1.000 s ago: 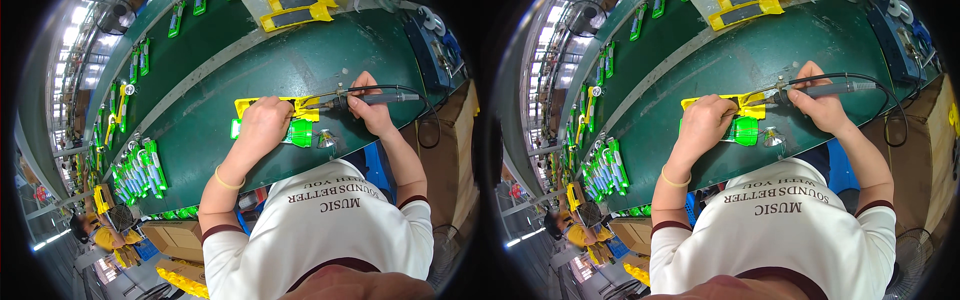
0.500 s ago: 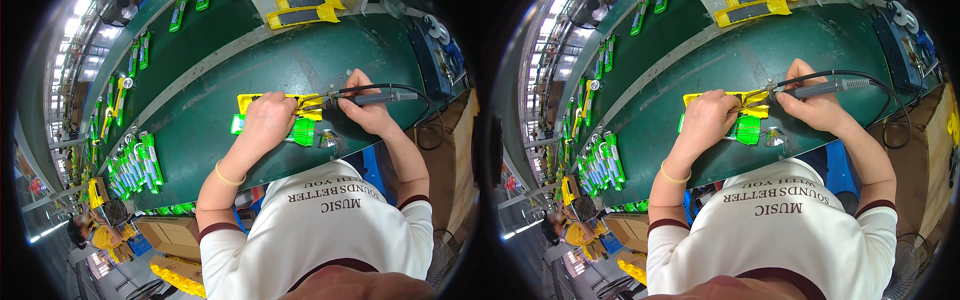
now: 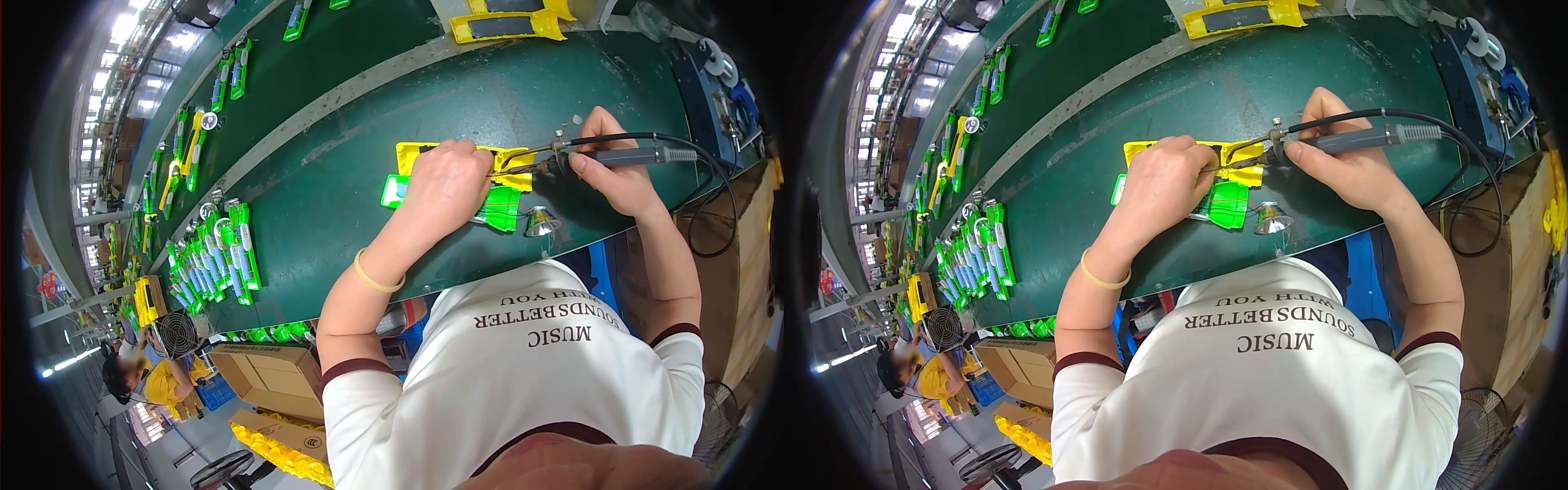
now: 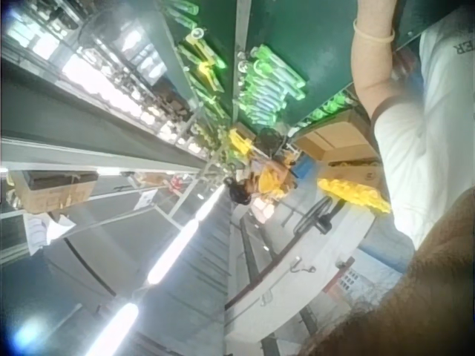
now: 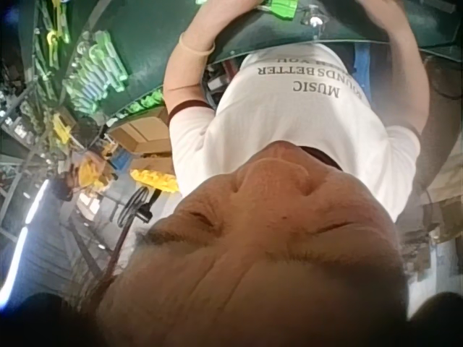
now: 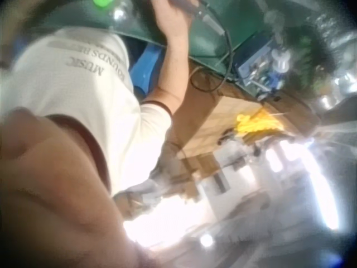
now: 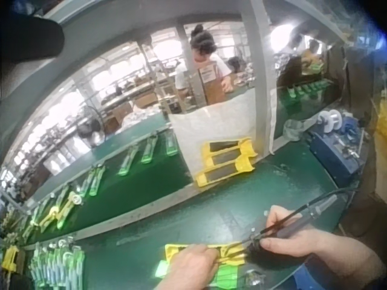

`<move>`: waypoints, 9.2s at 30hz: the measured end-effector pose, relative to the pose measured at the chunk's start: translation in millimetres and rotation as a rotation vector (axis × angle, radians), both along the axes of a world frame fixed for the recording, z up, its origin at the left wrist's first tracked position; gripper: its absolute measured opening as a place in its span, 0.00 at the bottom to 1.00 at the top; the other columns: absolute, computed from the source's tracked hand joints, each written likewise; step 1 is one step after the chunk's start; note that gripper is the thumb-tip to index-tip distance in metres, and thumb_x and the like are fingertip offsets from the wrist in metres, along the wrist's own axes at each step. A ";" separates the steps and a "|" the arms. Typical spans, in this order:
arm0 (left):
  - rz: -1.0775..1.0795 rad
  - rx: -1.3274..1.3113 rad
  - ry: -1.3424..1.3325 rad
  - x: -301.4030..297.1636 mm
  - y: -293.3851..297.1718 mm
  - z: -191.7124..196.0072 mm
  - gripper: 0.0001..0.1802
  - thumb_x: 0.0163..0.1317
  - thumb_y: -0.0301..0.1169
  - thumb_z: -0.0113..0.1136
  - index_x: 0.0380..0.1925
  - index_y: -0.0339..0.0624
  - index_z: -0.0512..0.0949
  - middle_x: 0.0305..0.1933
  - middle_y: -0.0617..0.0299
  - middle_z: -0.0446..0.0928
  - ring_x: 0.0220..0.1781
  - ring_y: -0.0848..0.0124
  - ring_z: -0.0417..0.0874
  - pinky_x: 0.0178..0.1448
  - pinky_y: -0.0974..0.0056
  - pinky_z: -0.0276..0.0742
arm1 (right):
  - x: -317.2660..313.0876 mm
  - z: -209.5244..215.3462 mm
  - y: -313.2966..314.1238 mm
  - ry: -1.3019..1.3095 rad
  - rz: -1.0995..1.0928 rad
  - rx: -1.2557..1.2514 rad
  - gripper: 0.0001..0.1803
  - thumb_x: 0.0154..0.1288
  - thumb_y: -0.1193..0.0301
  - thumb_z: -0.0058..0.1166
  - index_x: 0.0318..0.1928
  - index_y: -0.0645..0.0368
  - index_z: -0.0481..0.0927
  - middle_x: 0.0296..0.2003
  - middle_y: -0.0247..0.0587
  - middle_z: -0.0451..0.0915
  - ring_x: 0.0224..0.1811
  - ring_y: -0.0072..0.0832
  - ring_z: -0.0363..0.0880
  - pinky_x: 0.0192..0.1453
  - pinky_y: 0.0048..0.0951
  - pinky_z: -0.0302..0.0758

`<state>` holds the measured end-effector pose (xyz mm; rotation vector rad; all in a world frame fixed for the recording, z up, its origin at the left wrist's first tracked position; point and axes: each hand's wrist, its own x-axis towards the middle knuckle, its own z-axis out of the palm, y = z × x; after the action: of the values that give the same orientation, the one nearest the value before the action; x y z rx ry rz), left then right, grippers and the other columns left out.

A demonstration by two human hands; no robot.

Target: The person solders internal wiring and components inside flashlights using a soldering iron, fits the plastic casings together, and places the assembled flashlights onto the conveyor line.

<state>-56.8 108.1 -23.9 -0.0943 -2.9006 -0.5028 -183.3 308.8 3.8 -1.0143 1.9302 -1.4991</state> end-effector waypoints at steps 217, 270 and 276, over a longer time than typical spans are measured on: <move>0.434 0.737 -0.479 -86.9 -339.2 18.0 0.25 0.46 0.35 0.68 0.43 0.39 0.69 0.39 0.63 0.72 0.40 0.72 0.74 0.46 0.68 0.70 | 7.8 -47.6 -9.3 -0.329 -0.603 -0.348 0.12 0.61 0.66 0.52 0.34 0.55 0.62 0.22 0.32 0.69 0.20 0.14 0.66 0.21 0.12 0.59; -0.013 0.109 0.051 47.9 -64.3 -13.3 0.36 0.39 0.37 0.70 0.52 0.42 0.68 0.53 0.53 0.68 0.60 0.52 0.63 0.65 0.49 0.55 | 19.8 -47.1 9.4 -0.129 -0.555 -0.729 0.13 0.62 0.67 0.48 0.42 0.60 0.64 0.27 0.39 0.71 0.25 0.22 0.69 0.26 0.19 0.62; 0.027 0.019 0.240 59.6 -65.5 -2.6 0.24 0.42 0.29 0.68 0.44 0.42 0.77 0.48 0.57 0.75 0.49 0.59 0.73 0.52 0.58 0.68 | 29.8 -40.6 15.4 -0.149 -0.539 -0.726 0.13 0.62 0.66 0.48 0.41 0.60 0.64 0.27 0.39 0.70 0.25 0.22 0.68 0.28 0.18 0.65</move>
<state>2.8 42.5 -26.5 -0.1053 -2.6593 -0.4788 -153.5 324.2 -36.8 -0.6155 1.6388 -2.6142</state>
